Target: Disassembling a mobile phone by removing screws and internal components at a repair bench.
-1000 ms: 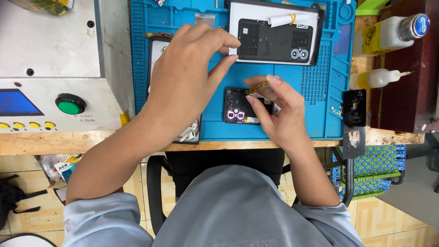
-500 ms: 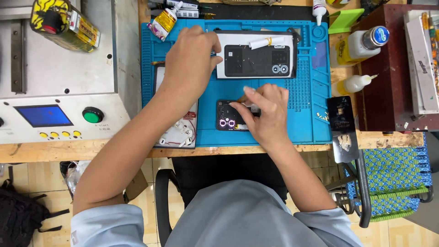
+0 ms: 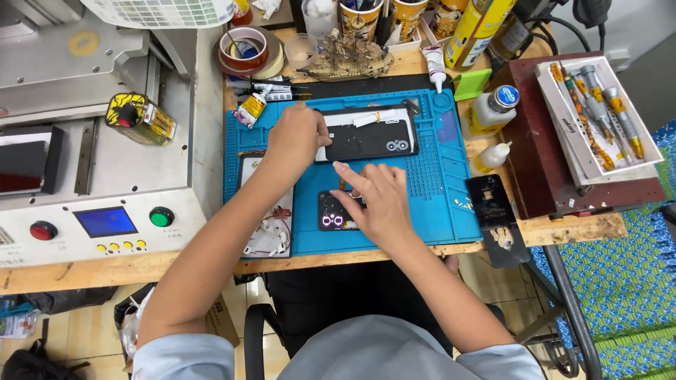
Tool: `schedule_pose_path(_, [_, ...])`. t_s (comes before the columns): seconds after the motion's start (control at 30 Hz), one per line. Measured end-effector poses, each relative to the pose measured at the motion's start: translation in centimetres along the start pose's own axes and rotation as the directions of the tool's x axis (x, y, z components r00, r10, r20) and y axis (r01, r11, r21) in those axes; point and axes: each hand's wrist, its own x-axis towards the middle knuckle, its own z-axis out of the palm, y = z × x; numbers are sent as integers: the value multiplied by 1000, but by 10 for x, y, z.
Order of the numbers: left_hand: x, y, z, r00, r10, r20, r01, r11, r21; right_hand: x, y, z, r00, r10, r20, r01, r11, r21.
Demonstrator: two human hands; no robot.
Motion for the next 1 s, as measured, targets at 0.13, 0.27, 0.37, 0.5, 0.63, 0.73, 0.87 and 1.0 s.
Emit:
schedule_pose_path(0.13, [-4,8,-10,1000,4,19,-4,1000,-7,11,-14,-13,998,21,67,-26,997,74])
schedule_pose_path(0.27, [-5,10,-7,999,41,25,-42,999,10,9,-13,-11,998,-5,60,4,1000,1])
schedule_pose_path(0.37, [-5,10,-10,998,62,23,-61,998,-22,3,-7,-3,998,13,69,-15,1000,23])
schedule_pose_path(0.5, [-23,27,-42,991,103,-89,-120,967,-223,7,-13,-10,992,75,100,-81,995,53])
schedule_pose_path(0.63, [-63,41,-81,976,133,-175,-177,948,-263,1,-10,-3,994,19,106,-27,997,77])
schedule_pose_path(0.73, [-106,61,-114,974,116,-194,-178,922,-343,6,-13,-5,991,39,125,-46,997,54])
schedule_pose_path(0.87, [-155,70,-115,981,0,-195,-93,877,-471,1,-10,0,986,37,160,-42,999,28])
schedule_pose_path(1.0, [-188,78,-91,964,-102,-247,-83,765,-639,3,-9,3,987,11,163,-17,999,36])
